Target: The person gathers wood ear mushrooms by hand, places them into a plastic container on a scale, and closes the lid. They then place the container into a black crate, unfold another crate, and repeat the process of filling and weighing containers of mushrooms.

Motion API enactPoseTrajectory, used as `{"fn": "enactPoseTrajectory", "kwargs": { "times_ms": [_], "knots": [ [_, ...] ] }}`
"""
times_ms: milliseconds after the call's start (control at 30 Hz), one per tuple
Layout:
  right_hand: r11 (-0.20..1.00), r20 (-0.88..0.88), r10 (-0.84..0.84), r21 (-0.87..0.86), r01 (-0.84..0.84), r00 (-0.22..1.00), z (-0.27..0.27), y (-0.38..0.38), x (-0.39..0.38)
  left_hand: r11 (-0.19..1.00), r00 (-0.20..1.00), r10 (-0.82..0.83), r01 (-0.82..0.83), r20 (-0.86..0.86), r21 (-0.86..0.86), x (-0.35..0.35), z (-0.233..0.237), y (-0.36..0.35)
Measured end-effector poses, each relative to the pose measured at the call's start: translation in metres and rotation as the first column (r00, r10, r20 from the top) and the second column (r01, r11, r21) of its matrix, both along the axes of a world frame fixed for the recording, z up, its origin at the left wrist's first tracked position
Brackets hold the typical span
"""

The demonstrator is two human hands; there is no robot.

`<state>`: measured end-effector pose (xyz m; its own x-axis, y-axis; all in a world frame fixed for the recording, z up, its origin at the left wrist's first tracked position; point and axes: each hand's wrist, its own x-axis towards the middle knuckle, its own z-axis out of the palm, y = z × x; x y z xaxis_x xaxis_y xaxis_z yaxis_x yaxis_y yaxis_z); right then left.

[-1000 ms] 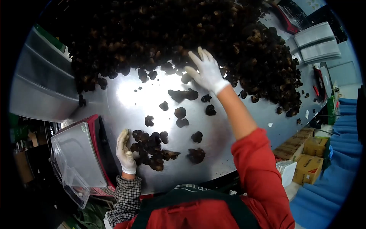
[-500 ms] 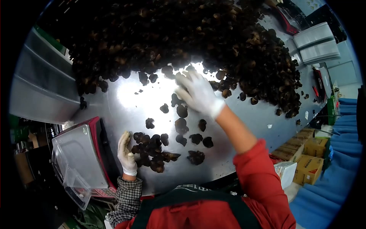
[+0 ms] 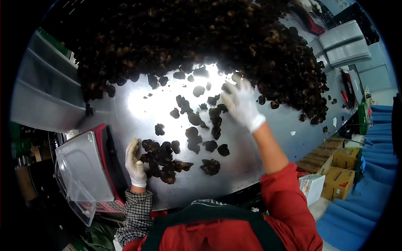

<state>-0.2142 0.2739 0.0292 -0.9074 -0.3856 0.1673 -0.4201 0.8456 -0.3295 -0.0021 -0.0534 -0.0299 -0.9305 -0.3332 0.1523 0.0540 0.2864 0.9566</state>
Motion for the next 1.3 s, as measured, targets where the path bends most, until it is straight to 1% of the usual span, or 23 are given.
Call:
{"fn": "enactPoseTrajectory", "kwargs": {
  "times_ms": [33,67,133,200,300,333,400,433,467,533,567,600,667,733,767,833,900,967,1067,1133,1200,1233,1300],
  "knots": [
    [1.000,-0.217,-0.029,0.003,0.030,0.976,-0.023,0.006,-0.023,1.000,1.000,0.005,-0.005,0.005,-0.001,0.001,0.000,0.001],
    [0.997,-0.221,-0.055,0.049,0.067,0.974,-0.042,0.010,-0.031,1.000,1.000,0.008,-0.008,0.006,-0.002,0.002,-0.001,0.001],
    [0.994,-0.108,-0.018,0.105,0.029,0.994,-0.046,0.014,-0.007,1.000,1.000,0.002,-0.002,0.007,0.001,0.003,-0.001,0.001],
    [0.999,-0.010,0.031,0.017,-0.031,0.999,-0.036,0.015,0.042,1.000,1.000,-0.002,0.002,-0.001,0.000,0.000,-0.003,-0.001],
    [0.959,0.051,0.234,-0.176,-0.222,0.971,-0.012,0.010,0.113,1.000,1.000,-0.004,0.004,-0.011,-0.001,0.000,-0.004,-0.002],
    [0.941,-0.005,0.273,-0.205,-0.269,0.962,0.000,0.005,0.118,1.000,1.000,-0.007,0.007,-0.012,-0.003,0.000,-0.005,-0.002],
    [0.936,0.000,0.176,-0.309,-0.168,0.984,0.010,-0.004,0.095,1.000,1.000,-0.005,0.005,-0.014,-0.008,0.001,-0.005,-0.002],
    [0.932,-0.077,0.140,-0.325,-0.158,0.987,0.007,-0.009,0.073,1.000,1.000,-0.001,0.001,-0.015,-0.012,0.001,-0.006,-0.001],
    [0.951,-0.006,0.132,-0.281,-0.128,0.991,0.009,-0.015,0.050,1.000,1.000,0.003,-0.003,-0.017,-0.016,0.002,-0.006,-0.001],
    [0.985,-0.087,0.085,-0.145,-0.097,0.993,-0.013,-0.027,0.028,1.000,1.000,0.008,-0.008,-0.020,-0.021,0.002,-0.006,-0.001],
    [0.990,0.041,0.113,-0.088,-0.109,0.993,-0.014,-0.026,0.039,0.999,1.000,0.013,-0.014,-0.021,-0.029,0.002,-0.006,-0.002],
    [0.980,-0.111,0.161,-0.100,-0.172,0.981,-0.028,-0.027,0.058,1.000,1.000,0.013,-0.014,-0.024,-0.025,0.002,-0.005,-0.002],
    [0.951,-0.090,0.259,-0.149,-0.270,0.962,-0.014,-0.028,0.102,1.000,0.999,0.015,-0.016,-0.029,-0.015,0.002,-0.005,-0.001],
    [0.891,0.034,0.344,-0.329,-0.314,0.938,0.004,-0.030,0.114,1.000,1.000,0.002,-0.003,-0.029,-0.009,0.004,-0.006,-0.002],
    [0.906,-0.039,0.298,-0.302,-0.295,0.954,0.004,-0.029,0.104,1.000,0.999,-0.002,0.001,-0.036,-0.009,0.002,-0.006,-0.002],
    [0.915,-0.043,0.219,-0.339,-0.220,0.975,-0.002,-0.033,0.062,1.000,0.999,-0.003,0.003,-0.036,0.007,0.001,-0.007,-0.002],
    [0.957,-0.034,0.149,-0.247,-0.153,0.988,-0.002,-0.047,0.015,0.999,1.000,0.004,-0.003,-0.018,0.042,0.004,-0.004,-0.004],
    [0.991,-0.206,0.106,-0.064,-0.121,0.973,-0.029,-0.060,-0.023,0.994,1.000,0.007,-0.008,0.004,0.106,0.000,0.007,-0.006],
    [0.961,-0.040,0.193,0.210,-0.180,0.980,-0.042,-0.059,-0.042,0.952,0.999,0.042,-0.031,0.031,-0.304,-0.030,0.060,0.008],
    [0.984,0.003,0.177,0.025,-0.178,0.984,-0.024,-0.046,-0.034,0.894,0.999,-0.045,0.051,0.024,-0.444,-0.060,0.085,0.029],
    [0.957,-0.063,0.078,-0.276,-0.092,0.995,0.005,-0.015,-0.003,0.863,0.985,-0.170,0.166,0.035,-0.476,-0.093,0.084,0.050],
    [0.952,-0.015,0.066,-0.299,-0.068,0.998,0.016,0.003,0.014,0.847,0.974,-0.207,0.228,0.098,-0.481,-0.109,0.077,0.062],
    [0.947,0.071,0.083,-0.315,-0.057,0.994,0.024,0.035,0.058,0.719,0.941,-0.255,0.337,0.221,-0.608,-0.136,0.059,0.083]
  ]
}}
